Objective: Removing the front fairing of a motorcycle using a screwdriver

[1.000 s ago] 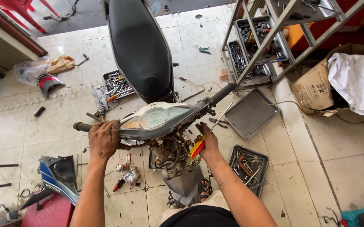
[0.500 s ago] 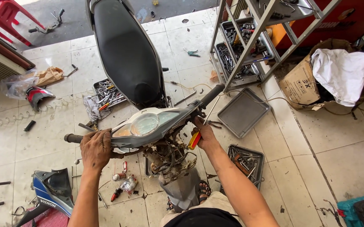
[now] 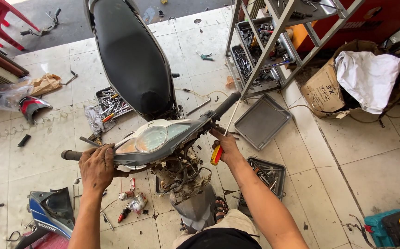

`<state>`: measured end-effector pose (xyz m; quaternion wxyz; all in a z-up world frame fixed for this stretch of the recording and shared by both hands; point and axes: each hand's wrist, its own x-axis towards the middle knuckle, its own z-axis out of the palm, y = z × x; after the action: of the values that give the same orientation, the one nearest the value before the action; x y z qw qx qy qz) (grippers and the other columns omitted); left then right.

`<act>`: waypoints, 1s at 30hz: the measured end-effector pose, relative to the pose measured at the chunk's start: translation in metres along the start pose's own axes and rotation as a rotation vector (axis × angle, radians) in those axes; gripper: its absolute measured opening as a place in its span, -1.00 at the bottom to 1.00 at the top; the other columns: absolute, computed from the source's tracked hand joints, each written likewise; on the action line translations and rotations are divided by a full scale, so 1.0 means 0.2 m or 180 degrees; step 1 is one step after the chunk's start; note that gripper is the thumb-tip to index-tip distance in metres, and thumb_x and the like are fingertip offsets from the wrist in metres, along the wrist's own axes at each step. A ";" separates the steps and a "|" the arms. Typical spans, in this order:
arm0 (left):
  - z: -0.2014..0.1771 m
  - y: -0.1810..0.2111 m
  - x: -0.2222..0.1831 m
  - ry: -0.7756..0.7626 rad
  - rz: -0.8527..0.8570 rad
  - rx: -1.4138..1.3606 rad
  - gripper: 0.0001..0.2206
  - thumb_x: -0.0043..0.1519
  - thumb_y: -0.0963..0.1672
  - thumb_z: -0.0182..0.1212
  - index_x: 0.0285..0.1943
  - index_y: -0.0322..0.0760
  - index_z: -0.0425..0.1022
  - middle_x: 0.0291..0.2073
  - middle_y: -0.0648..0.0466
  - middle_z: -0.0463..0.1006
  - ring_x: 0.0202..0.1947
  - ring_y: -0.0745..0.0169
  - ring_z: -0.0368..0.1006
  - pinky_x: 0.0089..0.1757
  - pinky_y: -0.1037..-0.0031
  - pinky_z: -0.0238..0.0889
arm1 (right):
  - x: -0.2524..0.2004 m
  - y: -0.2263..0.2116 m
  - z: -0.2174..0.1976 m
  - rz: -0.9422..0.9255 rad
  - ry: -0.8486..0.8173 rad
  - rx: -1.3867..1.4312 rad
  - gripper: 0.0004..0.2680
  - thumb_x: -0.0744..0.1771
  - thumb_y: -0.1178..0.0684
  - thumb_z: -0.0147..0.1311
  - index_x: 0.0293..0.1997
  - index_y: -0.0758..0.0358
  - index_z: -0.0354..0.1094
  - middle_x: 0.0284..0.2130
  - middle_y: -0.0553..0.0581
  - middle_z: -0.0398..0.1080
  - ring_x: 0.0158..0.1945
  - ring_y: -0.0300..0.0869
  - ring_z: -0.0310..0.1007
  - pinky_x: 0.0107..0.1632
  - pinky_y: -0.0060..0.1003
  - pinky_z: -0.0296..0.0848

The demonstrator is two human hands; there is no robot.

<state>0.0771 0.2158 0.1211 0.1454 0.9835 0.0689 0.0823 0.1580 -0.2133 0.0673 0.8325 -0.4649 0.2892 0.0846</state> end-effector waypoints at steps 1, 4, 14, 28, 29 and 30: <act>0.00 -0.01 0.00 -0.0004 -0.0010 0.0010 -0.62 0.53 0.12 -0.30 0.28 0.32 0.50 0.20 0.34 0.56 0.32 0.16 0.31 0.30 0.12 0.07 | 0.01 0.00 0.01 0.0170 -0.0131 0.0063 -0.77 0.28 0.09 0.38 -0.04 0.03 0.40 -0.34 -0.05 0.51 -0.61 -0.43 0.19 -0.47 -0.56 0.37; 0.01 -0.02 -0.01 -0.0017 -0.0036 -0.0025 -0.62 0.53 0.11 -0.32 0.29 0.34 0.48 0.18 0.34 0.55 0.33 0.15 0.30 0.32 0.11 0.02 | 0.07 0.03 -0.02 0.0404 -0.0300 0.0289 -0.83 0.30 0.11 0.34 -0.10 0.01 0.41 -0.36 -0.07 0.50 -0.59 -0.48 0.20 -0.44 -0.62 0.36; -0.04 0.06 0.00 0.0006 -0.0064 -0.0167 -0.64 0.54 0.05 -0.28 0.27 0.21 0.50 0.19 0.25 0.55 0.31 0.03 0.30 0.32 0.02 -0.02 | -0.08 -0.02 0.10 0.0394 -0.0110 0.0462 -0.84 0.32 0.10 0.28 -0.11 0.00 0.36 -0.41 -0.08 0.43 -0.57 -0.44 0.19 -0.43 -0.55 0.34; -0.06 0.06 0.00 0.0033 0.0051 -0.0056 -0.65 0.52 0.06 -0.28 0.23 0.23 0.50 0.16 0.27 0.56 0.28 0.09 0.32 0.29 0.14 0.03 | -0.11 -0.11 0.06 0.0964 -0.0348 0.0603 -0.83 0.30 0.12 0.29 -0.22 -0.06 0.32 -0.39 -0.14 0.36 -0.59 -0.52 0.15 -0.45 -0.65 0.29; -0.07 0.06 -0.01 0.0011 0.0049 -0.0056 -0.65 0.52 0.06 -0.28 0.23 0.23 0.50 0.16 0.27 0.56 0.28 0.09 0.32 0.29 0.14 0.03 | -0.07 -0.08 0.04 0.0977 -0.0330 0.0604 -0.83 0.30 0.12 0.29 -0.22 -0.06 0.32 -0.39 -0.14 0.36 -0.59 -0.52 0.15 -0.45 -0.65 0.29; -0.08 0.07 -0.01 0.0020 0.0074 -0.0056 -0.65 0.52 0.05 -0.28 0.24 0.23 0.50 0.17 0.29 0.55 0.28 0.09 0.32 0.29 0.14 0.03 | -0.02 -0.04 0.01 0.1010 -0.0264 0.0680 -0.83 0.30 0.14 0.30 -0.24 -0.06 0.32 -0.42 -0.13 0.34 -0.58 -0.50 0.17 -0.43 -0.63 0.29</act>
<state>0.0744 0.2069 0.1396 0.1530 0.9827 0.0572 0.0876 0.1587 -0.2153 0.0769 0.8645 -0.3186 0.3317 0.2026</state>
